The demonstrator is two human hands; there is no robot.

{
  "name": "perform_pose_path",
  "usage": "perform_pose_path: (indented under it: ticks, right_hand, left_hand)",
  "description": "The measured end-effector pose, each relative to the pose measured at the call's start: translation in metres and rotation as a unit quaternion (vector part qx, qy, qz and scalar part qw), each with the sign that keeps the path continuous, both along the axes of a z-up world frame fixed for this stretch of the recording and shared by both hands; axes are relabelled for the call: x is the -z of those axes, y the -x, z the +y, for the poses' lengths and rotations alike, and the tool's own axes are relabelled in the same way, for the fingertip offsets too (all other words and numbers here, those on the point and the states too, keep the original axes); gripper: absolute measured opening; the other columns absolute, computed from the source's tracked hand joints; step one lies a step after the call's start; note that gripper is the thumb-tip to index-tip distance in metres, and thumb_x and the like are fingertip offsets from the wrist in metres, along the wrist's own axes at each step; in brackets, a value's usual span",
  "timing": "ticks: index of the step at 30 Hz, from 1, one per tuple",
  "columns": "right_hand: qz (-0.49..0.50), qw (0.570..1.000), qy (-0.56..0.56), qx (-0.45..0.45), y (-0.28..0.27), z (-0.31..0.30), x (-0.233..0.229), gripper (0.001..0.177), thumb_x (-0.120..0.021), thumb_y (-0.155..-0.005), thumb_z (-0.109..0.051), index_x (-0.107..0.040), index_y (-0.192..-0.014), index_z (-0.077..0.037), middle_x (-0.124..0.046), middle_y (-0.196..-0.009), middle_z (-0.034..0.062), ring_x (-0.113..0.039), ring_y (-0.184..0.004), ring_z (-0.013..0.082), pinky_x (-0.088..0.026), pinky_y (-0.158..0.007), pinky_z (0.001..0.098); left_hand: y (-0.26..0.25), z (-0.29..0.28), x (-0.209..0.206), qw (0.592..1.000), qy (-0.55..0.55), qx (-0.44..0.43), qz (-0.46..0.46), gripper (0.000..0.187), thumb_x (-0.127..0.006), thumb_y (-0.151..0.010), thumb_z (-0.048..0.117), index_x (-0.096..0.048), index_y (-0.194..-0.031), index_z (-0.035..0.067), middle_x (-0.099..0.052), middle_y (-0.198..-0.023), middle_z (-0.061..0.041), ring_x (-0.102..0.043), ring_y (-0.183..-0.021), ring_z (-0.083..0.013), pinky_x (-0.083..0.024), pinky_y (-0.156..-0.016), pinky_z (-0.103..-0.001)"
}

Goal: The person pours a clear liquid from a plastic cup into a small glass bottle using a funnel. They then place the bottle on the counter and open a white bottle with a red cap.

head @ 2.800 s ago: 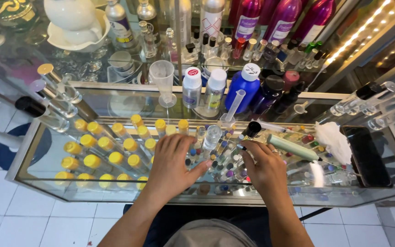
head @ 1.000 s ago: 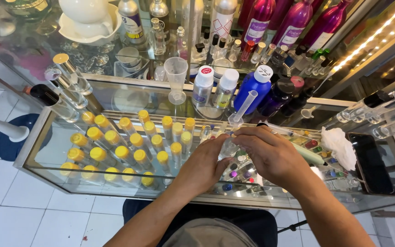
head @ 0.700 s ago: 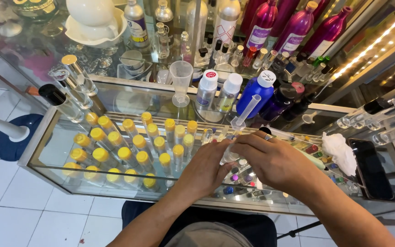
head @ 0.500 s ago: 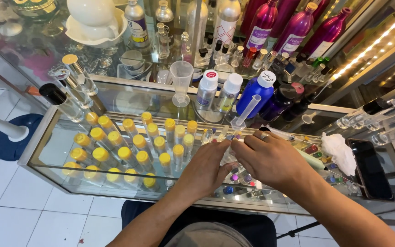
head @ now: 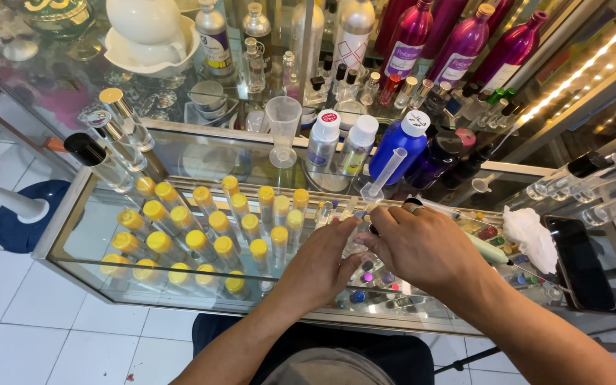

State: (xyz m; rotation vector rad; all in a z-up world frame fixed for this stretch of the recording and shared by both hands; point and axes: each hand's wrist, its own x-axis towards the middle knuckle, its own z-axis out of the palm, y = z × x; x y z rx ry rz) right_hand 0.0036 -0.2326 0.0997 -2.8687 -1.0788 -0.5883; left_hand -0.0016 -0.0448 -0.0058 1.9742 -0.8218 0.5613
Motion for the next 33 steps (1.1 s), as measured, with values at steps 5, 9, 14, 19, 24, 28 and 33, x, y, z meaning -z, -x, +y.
perform_pose_path:
  ticks: [5, 9, 14, 19, 24, 28, 33]
  right_hand:
    - [-0.03, 0.999, 0.017, 0.002, -0.005, -0.005, -0.002, 0.045, -0.06, -0.097, -0.056, -0.061, -0.088, -0.013, -0.061, -0.071, 0.0089, -0.068, -0.069, 0.0325, -0.058, -0.065, 0.0407]
    - [0.097, 0.992, -0.015, -0.083, -0.003, -0.004, -0.009, 0.034, -0.054, -0.095, -0.031, -0.063, -0.118, -0.007, -0.062, -0.111, 0.0148, -0.068, -0.099, 0.0396, -0.063, -0.066, 0.0453]
    - [0.064, 0.992, 0.028, -0.103, -0.006, -0.004, 0.0, 0.026, -0.045, -0.097, -0.015, -0.063, -0.115, -0.011, -0.057, -0.105, 0.0106, -0.066, -0.09, 0.0355, -0.062, -0.059, 0.0414]
    - [-0.03, 0.996, 0.017, -0.087, -0.011, -0.005, 0.007, 0.026, -0.047, -0.106, -0.036, -0.058, -0.09, -0.018, -0.054, -0.073, 0.0028, -0.062, -0.059, 0.0284, -0.055, -0.058, 0.0369]
    - [0.118, 0.992, -0.003, -0.04, -0.001, -0.004, -0.011, 0.025, -0.049, -0.102, -0.036, -0.056, -0.106, -0.013, -0.063, -0.077, 0.0097, -0.068, -0.063, 0.0385, -0.057, -0.058, 0.048]
    - [0.01, 0.999, 0.048, -0.003, -0.006, -0.011, -0.001, 0.044, -0.051, -0.1, -0.058, -0.059, -0.086, -0.017, -0.062, -0.068, 0.0034, -0.068, -0.056, 0.028, -0.057, -0.059, 0.0393]
    - [0.083, 0.996, 0.022, -0.037, 0.0, 0.0, -0.016, 0.04, -0.051, -0.096, -0.05, -0.061, -0.108, -0.013, -0.061, -0.09, 0.0111, -0.067, -0.083, 0.037, -0.059, -0.064, 0.0472]
  left_hand:
    - [0.003, 0.006, -0.013, 0.999, 0.002, 0.022, 0.04, 0.052, -0.067, -0.097, 0.021, -0.051, -0.139, -0.005, -0.067, -0.104, -0.026, -0.067, -0.107, -0.047, -0.052, -0.096, -0.052]
    - [0.003, 0.005, -0.014, 0.999, -0.001, 0.019, 0.034, 0.05, -0.067, -0.098, 0.021, -0.052, -0.137, -0.005, -0.068, -0.105, -0.026, -0.068, -0.107, -0.0466, -0.053, -0.096, -0.052]
    - [0.004, 0.003, -0.021, 0.999, 0.009, 0.023, 0.042, 0.049, -0.068, -0.098, 0.021, -0.052, -0.136, -0.006, -0.069, -0.107, -0.026, -0.068, -0.108, -0.0461, -0.053, -0.097, -0.052]
    - [0.005, 0.003, -0.026, 0.998, 0.012, 0.043, 0.041, 0.047, -0.067, -0.098, 0.017, -0.052, -0.135, -0.007, -0.068, -0.106, -0.027, -0.067, -0.107, -0.0482, -0.053, -0.095, -0.054]
    - [0.001, 0.003, -0.01, 0.999, 0.012, 0.032, 0.029, 0.05, -0.068, -0.098, 0.018, -0.051, -0.139, -0.004, -0.068, -0.109, -0.023, -0.067, -0.111, -0.0441, -0.052, -0.1, -0.051]
    - [0.002, 0.006, -0.011, 0.999, 0.003, 0.042, 0.025, 0.047, -0.066, -0.099, 0.017, -0.051, -0.138, -0.004, -0.067, -0.109, -0.025, -0.067, -0.108, -0.0462, -0.053, -0.096, -0.053]
    - [0.002, 0.007, -0.022, 0.998, 0.018, 0.06, 0.028, 0.044, -0.062, -0.101, 0.019, -0.051, -0.137, -0.002, -0.067, -0.107, -0.022, -0.068, -0.106, -0.0457, -0.054, -0.095, -0.053]
